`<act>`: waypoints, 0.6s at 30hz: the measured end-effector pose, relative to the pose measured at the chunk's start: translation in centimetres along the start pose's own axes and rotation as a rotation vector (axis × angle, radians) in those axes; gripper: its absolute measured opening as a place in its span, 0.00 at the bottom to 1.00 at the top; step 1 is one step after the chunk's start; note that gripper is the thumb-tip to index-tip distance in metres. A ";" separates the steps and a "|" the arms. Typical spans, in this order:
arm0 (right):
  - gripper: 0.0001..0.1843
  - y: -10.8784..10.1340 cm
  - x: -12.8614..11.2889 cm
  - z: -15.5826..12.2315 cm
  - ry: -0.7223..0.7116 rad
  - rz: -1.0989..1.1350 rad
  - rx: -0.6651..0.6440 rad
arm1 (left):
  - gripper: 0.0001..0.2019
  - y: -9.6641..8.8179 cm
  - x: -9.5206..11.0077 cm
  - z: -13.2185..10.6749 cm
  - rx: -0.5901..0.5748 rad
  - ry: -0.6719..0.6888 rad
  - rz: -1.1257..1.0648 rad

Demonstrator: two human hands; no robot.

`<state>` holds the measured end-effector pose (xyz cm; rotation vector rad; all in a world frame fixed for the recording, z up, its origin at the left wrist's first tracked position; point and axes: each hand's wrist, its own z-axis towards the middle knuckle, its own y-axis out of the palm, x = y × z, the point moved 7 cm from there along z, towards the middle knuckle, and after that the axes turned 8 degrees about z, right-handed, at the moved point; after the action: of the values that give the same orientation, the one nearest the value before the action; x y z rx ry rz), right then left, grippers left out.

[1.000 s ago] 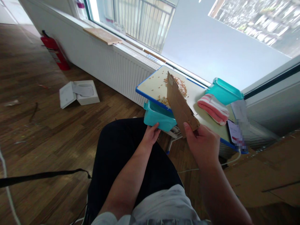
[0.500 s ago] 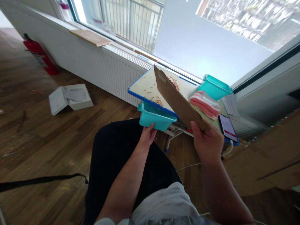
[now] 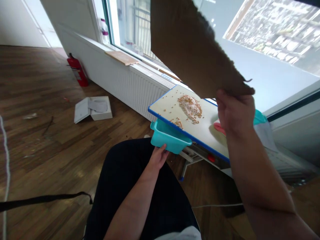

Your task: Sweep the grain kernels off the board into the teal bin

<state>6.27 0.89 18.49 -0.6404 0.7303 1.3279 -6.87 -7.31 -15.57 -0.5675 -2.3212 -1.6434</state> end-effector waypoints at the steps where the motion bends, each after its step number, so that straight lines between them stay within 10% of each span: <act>1: 0.09 1.4 0.8 1.8 0.001 -0.002 -0.035 | 0.29 -0.1 0.3 0.0 -0.005 0.013 -0.001; 9: 0.12 7.9 12.1 11.7 0.217 0.168 -0.144 | 0.35 -0.4 1.3 0.2 -0.020 0.051 -0.011; 18: 0.14 4.1 22.7 17.2 0.381 0.223 0.179 | 0.37 -0.1 1.4 0.5 -0.039 0.029 -0.010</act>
<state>6.04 28.76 11.53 -0.6900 1.2463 1.3372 -8.12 -6.62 -15.25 -0.5372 -2.2801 -1.6938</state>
